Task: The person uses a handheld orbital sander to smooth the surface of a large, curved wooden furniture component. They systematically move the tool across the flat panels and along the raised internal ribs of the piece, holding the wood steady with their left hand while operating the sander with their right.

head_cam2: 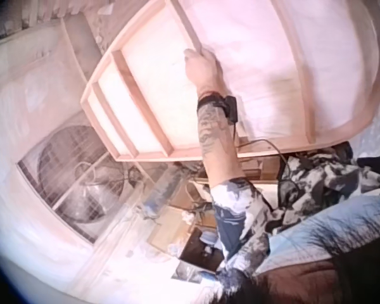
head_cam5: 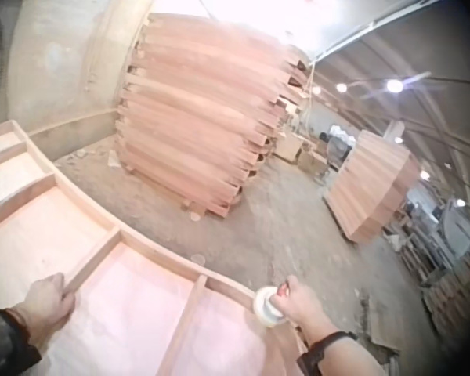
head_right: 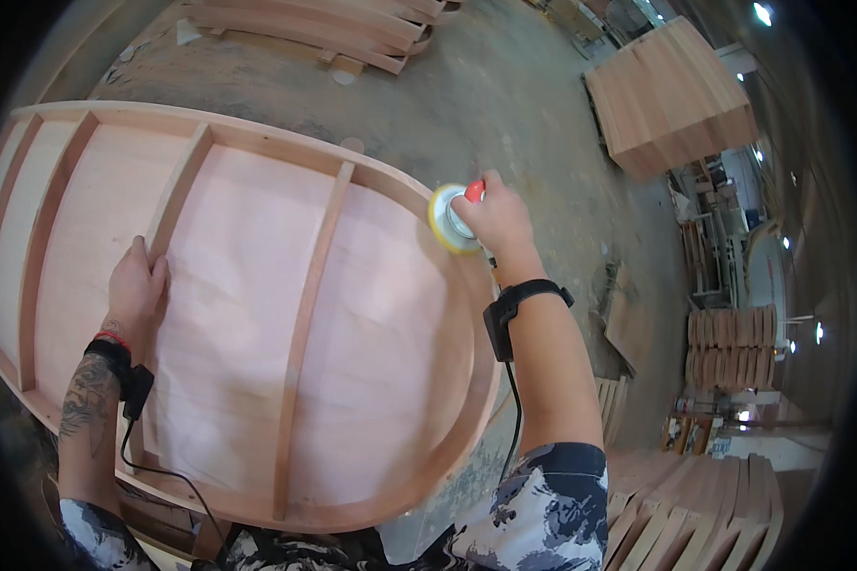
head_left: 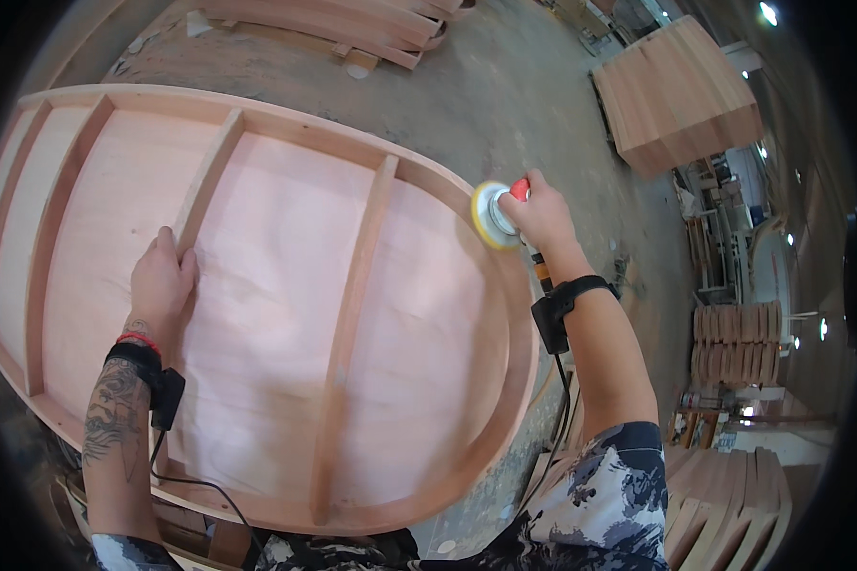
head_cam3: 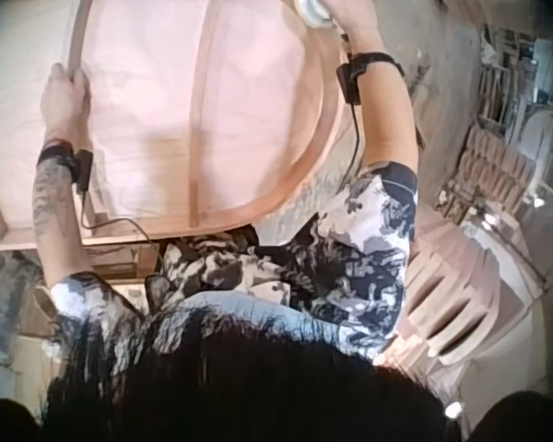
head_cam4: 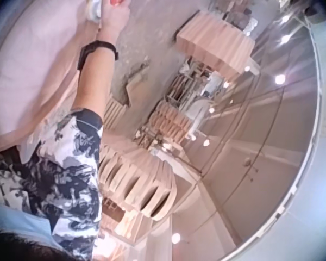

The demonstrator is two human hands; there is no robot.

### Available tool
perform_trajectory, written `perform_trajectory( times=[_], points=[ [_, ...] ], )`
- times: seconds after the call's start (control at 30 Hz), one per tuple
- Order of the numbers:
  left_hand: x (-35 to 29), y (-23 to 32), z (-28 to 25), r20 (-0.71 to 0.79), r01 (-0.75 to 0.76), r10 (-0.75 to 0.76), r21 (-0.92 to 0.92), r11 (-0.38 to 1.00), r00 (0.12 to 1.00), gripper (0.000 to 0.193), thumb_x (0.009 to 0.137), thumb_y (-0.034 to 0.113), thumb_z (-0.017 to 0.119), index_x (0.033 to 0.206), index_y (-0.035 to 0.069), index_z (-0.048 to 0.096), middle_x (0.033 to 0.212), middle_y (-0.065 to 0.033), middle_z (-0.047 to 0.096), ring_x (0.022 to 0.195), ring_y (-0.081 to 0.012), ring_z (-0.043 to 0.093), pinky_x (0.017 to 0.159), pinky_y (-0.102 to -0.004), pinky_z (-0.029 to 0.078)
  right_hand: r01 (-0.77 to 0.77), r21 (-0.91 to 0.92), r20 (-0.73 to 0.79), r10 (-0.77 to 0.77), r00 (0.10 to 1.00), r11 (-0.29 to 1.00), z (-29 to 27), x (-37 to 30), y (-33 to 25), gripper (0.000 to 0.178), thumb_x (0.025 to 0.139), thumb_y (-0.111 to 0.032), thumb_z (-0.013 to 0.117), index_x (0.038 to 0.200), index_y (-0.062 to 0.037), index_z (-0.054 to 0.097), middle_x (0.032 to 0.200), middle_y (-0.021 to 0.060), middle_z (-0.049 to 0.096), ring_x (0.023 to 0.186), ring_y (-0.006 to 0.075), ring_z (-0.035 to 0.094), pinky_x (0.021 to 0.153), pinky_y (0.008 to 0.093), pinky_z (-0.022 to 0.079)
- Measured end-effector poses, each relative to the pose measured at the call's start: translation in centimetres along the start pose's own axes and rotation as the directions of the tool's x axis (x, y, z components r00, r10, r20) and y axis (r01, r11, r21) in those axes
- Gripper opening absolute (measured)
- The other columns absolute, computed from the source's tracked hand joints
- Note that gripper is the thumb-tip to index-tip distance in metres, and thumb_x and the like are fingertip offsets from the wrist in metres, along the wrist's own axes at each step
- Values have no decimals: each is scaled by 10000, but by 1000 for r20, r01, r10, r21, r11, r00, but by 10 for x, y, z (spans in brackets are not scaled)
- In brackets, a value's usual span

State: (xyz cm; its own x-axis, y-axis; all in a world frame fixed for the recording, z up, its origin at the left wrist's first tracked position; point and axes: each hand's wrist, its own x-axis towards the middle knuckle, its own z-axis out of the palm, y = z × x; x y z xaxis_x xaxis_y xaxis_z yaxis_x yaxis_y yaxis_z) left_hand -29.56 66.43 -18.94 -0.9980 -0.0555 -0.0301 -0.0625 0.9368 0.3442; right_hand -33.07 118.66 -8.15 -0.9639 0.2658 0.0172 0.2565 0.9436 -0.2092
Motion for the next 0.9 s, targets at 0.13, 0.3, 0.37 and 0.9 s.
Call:
perform_trajectory(
  times=[0.13, 0.3, 0.37, 0.9],
  points=[
    [2, -3, 0, 10, 2, -2, 0, 1000, 1000, 282, 967, 236, 627, 1064, -4, 513, 958, -268, 675, 906, -476, 669, 786, -552, 533, -54, -6, 37, 55, 998, 999, -8, -23, 30, 560, 772, -445, 691, 1125, -15, 622, 1021, 280, 713, 986, 461, 682, 871, 504, 538],
    [2, -10, 5, -18, -23, 23, 6, 1000, 1000, 274, 972, 230, 624, 1048, -8, 510, 951, -268, 675, 898, -476, 668, 777, -549, 534, -60, 26, 40, 59, 997, 998, -18, -60, 53, 503, 795, -395, 677, 1121, -15, 629, 1020, 287, 704, 985, 469, 675, 866, 496, 528],
    [4, -6, 7, -9, -31, 31, 3, 1000, 999, 272, 971, 226, 626, 1048, -8, 510, 952, -267, 675, 895, -474, 670, 772, -549, 536, -59, 36, 4, 59, 998, 998, -17, -77, 72, 498, 788, -400, 697, 1094, -14, 623, 994, 280, 696, 965, 467, 666, 848, 504, 530],
    [0, -5, 3, 18, -4, 4, -21, 1000, 1000, 283, 947, 210, 641, 1070, -10, 513, 959, -260, 660, 881, -478, 666, 764, -553, 542, 9, -18, 19, -8, 1000, 1000, 1, 4, 27, 546, 798, -457, 673, 1173, -64, 621, 1063, 267, 700, 1004, 451, 669, 876, 528, 538]
  ],
)
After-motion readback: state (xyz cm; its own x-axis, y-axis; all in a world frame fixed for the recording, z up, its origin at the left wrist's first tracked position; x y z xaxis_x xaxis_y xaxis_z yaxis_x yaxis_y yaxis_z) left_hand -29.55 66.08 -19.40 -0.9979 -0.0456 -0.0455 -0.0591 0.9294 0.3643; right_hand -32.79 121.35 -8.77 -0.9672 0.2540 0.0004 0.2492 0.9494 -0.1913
